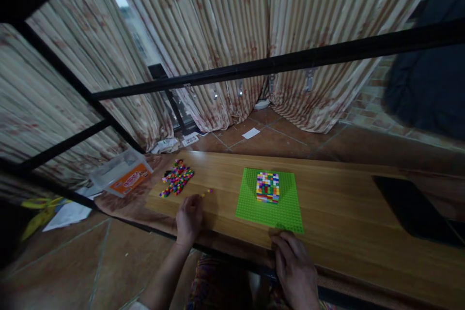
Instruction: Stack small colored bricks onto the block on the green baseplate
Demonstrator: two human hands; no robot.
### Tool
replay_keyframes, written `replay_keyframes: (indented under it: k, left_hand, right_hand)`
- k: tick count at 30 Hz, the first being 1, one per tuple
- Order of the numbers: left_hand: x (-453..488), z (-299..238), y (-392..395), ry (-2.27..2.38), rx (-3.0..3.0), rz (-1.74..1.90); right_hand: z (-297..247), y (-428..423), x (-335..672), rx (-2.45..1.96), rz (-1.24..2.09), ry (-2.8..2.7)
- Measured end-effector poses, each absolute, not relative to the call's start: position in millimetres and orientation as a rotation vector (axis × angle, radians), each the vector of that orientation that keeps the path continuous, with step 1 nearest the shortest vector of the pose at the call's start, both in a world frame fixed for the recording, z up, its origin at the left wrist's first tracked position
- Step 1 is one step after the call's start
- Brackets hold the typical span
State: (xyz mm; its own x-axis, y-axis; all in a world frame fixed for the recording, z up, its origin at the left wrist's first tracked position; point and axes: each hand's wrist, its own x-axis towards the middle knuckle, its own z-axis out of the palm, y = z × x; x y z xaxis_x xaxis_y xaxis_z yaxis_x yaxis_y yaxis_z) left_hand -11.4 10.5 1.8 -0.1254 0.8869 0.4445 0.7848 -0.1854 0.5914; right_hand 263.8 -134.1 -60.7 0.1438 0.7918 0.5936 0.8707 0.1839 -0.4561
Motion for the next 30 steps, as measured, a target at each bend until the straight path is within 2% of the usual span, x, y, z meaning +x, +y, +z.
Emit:
replay_keyframes:
  k: [11, 18, 23, 30]
  left_hand:
    - [-6, 3, 31, 2.111, 2.081, 0.840]
    - [-5, 3, 34, 2.154, 2.103, 0.741]
    - [0, 4, 29, 2.088, 1.988, 0.861]
    - [43, 24, 14, 1.600, 2.035, 1.068]
  right_hand:
    - [-62, -133, 265, -1.617, -0.180, -1.681]
    - [-64, -133, 266, -1.602, -0.183, -1.700]
    - [-61, -133, 264, -1.595, -0.157, -1.688]
    - [-55, -132, 260, -1.601, -0.123, -1.649]
